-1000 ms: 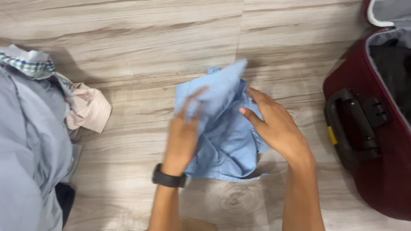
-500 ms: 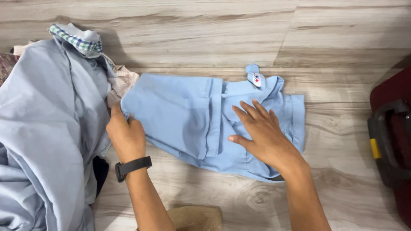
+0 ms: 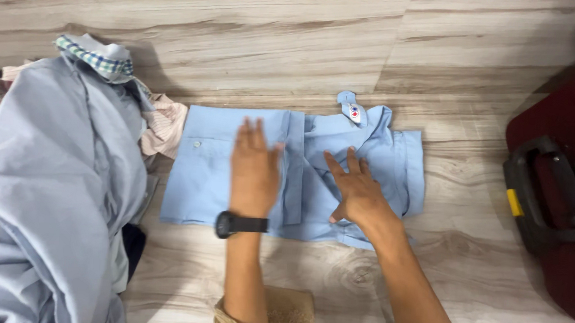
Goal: The person folds several shirts and a patterned garment by hand and places them inside an open suitcase on the floor.
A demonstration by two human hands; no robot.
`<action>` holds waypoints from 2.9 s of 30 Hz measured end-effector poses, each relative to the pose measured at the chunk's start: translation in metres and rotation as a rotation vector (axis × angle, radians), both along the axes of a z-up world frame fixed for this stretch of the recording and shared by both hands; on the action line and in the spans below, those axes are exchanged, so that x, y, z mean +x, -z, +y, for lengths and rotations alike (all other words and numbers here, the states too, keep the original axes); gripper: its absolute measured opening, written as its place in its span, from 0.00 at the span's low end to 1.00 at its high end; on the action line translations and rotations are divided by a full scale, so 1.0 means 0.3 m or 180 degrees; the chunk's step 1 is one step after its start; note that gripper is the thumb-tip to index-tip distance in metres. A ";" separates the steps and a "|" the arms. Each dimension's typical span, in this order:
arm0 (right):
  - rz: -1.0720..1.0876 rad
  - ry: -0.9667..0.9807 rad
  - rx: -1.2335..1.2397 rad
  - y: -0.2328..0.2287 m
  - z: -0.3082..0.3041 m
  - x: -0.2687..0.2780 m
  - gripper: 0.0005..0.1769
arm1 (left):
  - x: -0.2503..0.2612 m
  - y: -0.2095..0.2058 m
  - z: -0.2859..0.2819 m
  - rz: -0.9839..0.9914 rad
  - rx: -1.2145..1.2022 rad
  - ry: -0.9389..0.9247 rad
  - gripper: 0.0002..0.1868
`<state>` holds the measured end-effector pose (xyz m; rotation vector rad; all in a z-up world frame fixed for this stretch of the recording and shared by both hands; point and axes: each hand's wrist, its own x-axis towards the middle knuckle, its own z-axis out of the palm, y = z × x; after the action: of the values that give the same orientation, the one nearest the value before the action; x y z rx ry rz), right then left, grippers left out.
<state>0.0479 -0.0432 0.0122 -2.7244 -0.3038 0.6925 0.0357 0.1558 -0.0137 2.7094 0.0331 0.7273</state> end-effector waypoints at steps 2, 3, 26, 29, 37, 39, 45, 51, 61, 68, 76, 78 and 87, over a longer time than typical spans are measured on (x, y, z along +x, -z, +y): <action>-0.0001 0.0045 -0.0195 0.034 -0.038 0.019 0.78 | 0.011 0.008 -0.123 0.0185 -0.0089 0.0168 0.35; -0.0002 0.0078 -0.0203 0.046 -0.068 0.031 0.78 | 0.011 0.007 -0.177 0.0412 -0.0118 0.0228 0.37; -0.1131 0.0721 0.0168 0.019 -0.247 0.072 0.58 | 0.017 0.209 -0.502 0.0458 -0.0104 0.0385 0.37; -0.0816 0.0481 0.0698 0.074 -0.207 0.082 0.53 | 0.020 0.208 -0.495 0.0402 -0.0319 0.0338 0.33; -0.0552 0.0563 0.0324 0.057 -0.194 0.086 0.63 | 0.086 0.285 -0.412 0.0523 -0.2008 0.0780 0.23; -0.0534 0.0660 0.0333 0.038 -0.183 0.082 0.68 | 0.124 0.297 -0.375 0.0569 -0.2491 0.0766 0.24; -0.0775 0.0417 0.0368 0.040 -0.164 0.052 0.67 | 0.104 0.109 -0.201 0.1555 -0.5686 -0.0053 0.25; -0.1860 0.0206 0.0157 0.133 -0.123 0.018 0.44 | 0.063 -0.030 -0.036 0.0683 -0.6659 0.0290 0.24; -0.1792 0.0562 0.0546 0.079 0.000 -0.009 0.30 | 0.068 0.022 -0.055 0.1622 -0.3267 0.0845 0.44; -0.2144 0.0644 0.0927 0.204 -0.066 0.053 0.16 | 0.026 0.049 -0.171 0.2494 -0.0906 0.1451 0.75; -0.2376 0.0203 0.1592 0.031 -0.004 0.003 0.13 | 0.051 0.122 -0.235 0.0738 -0.0558 0.0200 0.56; -0.2201 0.0198 0.1775 0.015 -0.001 0.002 0.13 | 0.060 0.143 -0.224 0.0477 -0.0509 0.0224 0.47; -0.1463 0.0761 0.2213 0.089 -0.052 0.049 0.22 | 0.074 0.202 -0.187 0.0109 -0.0848 -0.0001 0.27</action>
<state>0.0625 -0.0589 -0.0146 -2.1524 -0.2511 -0.1133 0.0578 0.0998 -0.0744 2.4671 0.1294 0.6278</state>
